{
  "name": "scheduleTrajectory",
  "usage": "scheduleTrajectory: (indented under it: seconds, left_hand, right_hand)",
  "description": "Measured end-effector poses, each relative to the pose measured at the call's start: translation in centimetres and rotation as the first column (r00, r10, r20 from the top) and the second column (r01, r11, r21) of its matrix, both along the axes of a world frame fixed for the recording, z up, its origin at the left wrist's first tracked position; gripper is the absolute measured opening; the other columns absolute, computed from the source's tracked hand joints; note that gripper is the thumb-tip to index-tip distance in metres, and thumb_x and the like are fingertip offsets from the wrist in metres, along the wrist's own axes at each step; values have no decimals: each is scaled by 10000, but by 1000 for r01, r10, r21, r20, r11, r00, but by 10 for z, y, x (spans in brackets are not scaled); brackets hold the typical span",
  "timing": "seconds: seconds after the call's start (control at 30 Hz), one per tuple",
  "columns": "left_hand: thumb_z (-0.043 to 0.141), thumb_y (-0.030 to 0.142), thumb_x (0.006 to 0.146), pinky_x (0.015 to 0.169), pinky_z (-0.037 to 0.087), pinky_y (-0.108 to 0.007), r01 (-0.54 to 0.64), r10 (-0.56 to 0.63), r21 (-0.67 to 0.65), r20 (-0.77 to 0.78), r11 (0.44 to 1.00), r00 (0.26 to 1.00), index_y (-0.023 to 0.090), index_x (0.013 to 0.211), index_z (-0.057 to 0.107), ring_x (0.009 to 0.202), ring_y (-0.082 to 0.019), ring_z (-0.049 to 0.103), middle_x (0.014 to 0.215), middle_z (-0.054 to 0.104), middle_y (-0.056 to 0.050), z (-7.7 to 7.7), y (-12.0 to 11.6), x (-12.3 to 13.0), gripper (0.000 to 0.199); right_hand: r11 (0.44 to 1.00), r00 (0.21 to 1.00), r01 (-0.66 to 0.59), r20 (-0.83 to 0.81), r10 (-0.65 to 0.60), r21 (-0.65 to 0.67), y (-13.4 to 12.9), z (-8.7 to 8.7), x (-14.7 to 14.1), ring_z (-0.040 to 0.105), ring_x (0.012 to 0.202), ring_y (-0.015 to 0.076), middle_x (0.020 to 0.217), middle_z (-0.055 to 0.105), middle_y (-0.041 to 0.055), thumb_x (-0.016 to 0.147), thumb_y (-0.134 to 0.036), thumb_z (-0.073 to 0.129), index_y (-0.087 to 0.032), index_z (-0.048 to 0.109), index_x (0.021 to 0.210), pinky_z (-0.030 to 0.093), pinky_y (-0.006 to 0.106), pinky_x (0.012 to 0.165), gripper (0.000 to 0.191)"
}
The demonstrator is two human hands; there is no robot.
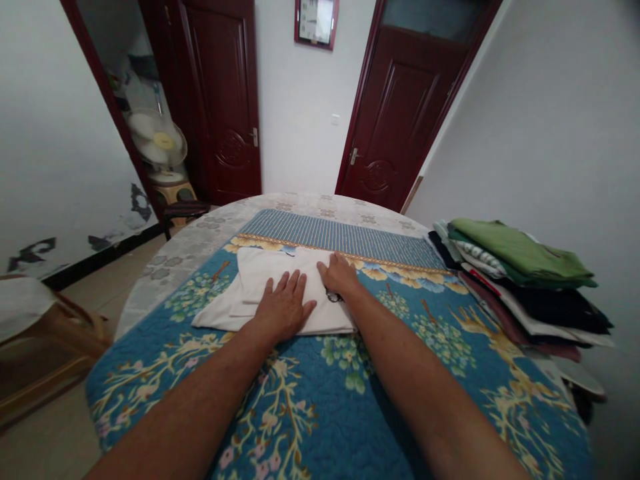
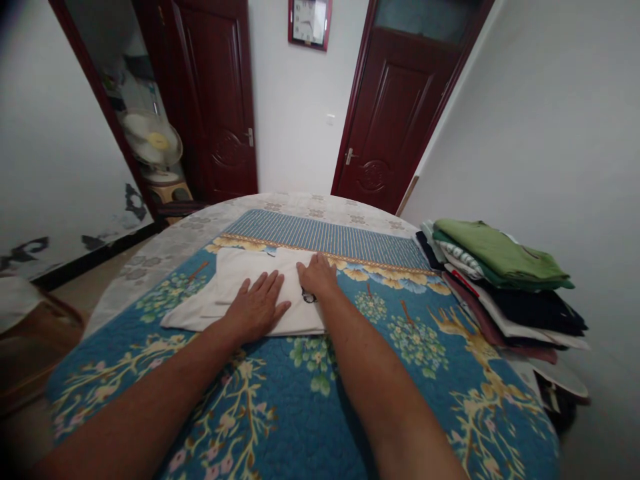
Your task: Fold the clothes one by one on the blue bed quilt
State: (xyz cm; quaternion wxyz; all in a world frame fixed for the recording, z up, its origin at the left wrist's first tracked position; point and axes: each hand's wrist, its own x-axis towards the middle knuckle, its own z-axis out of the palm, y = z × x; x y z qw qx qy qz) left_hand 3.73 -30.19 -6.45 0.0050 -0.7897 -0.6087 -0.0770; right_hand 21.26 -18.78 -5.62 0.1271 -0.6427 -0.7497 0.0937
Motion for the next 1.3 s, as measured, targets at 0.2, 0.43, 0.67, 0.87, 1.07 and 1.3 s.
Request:
scheduleTrajectory:
  seconds: [0.2, 0.43, 0.67, 0.87, 1.07, 1.3]
  left_hand:
    - [347, 557, 1086, 1293, 208, -698, -16, 17, -35, 13, 999, 1000, 152, 1713, 327, 1651, -398, 236, 1790, 240, -159, 4, -2, 2, 747]
    - [381, 561, 1081, 1283, 243, -686, 3, -2, -28, 17, 1000, 1000, 179, 1704, 350, 1644, -398, 259, 1783, 266, -171, 7, 0, -1, 731]
    - [440, 494, 1084, 1273, 277, -628, -33, 32, 25, 40, 999, 999, 150, 1674, 382, 1614, -379, 331, 1757, 321, -220, 7, 2, -1, 685]
    - [513, 528, 1041, 1034, 492, -502, -156, 155, 114, 24, 981, 988, 97, 1487, 538, 1259, -401, 644, 1277, 721, -245, 36, -10, 1, 621]
    - [487, 487, 1047, 843, 529, -403, -171, 176, -93, 52, 981, 983, 167, 1433, 517, 1067, -352, 756, 1135, 785, -191, 46, -22, 8, 502]
    - [525, 433, 1038, 898, 513, -361, -135, 165, -145, 215, 980, 963, 237, 1359, 540, 1122, -296, 752, 1213, 789, -138, 49, -17, -2, 376]
  right_hand:
    - [996, 996, 81, -28, -80, 36, 22, -3, -6, 397, 1555, 376, 1639, 478, 266, 1096, -567, 347, -66, 523, 1538, 227, 597, 1278, 691]
    - [964, 993, 109, -73, -94, 241, -2, -8, -3, 403, 1555, 355, 1674, 444, 239, 1116, -511, 348, -75, 453, 1600, 248, 561, 1281, 659]
    - [975, 999, 28, -30, -22, 221, -61, -12, 11, 357, 1591, 333, 1740, 358, 179, 1113, -517, 375, -162, 446, 1633, 292, 555, 1280, 633]
    - [984, 1000, -17, 29, 12, 178, -118, -11, 20, 319, 1612, 341, 1768, 286, 185, 1107, -527, 396, -180, 411, 1663, 250, 594, 1289, 655]
    - [991, 998, -53, 43, 48, 121, -155, -12, 25, 197, 1655, 385, 1793, 189, 200, 1078, -610, 418, -182, 373, 1694, 162, 618, 1307, 752]
    - [995, 999, -53, 12, 52, 89, -156, -5, 27, 172, 1663, 367, 1798, 187, 178, 1083, -597, 406, -213, 383, 1692, 150, 613, 1307, 720]
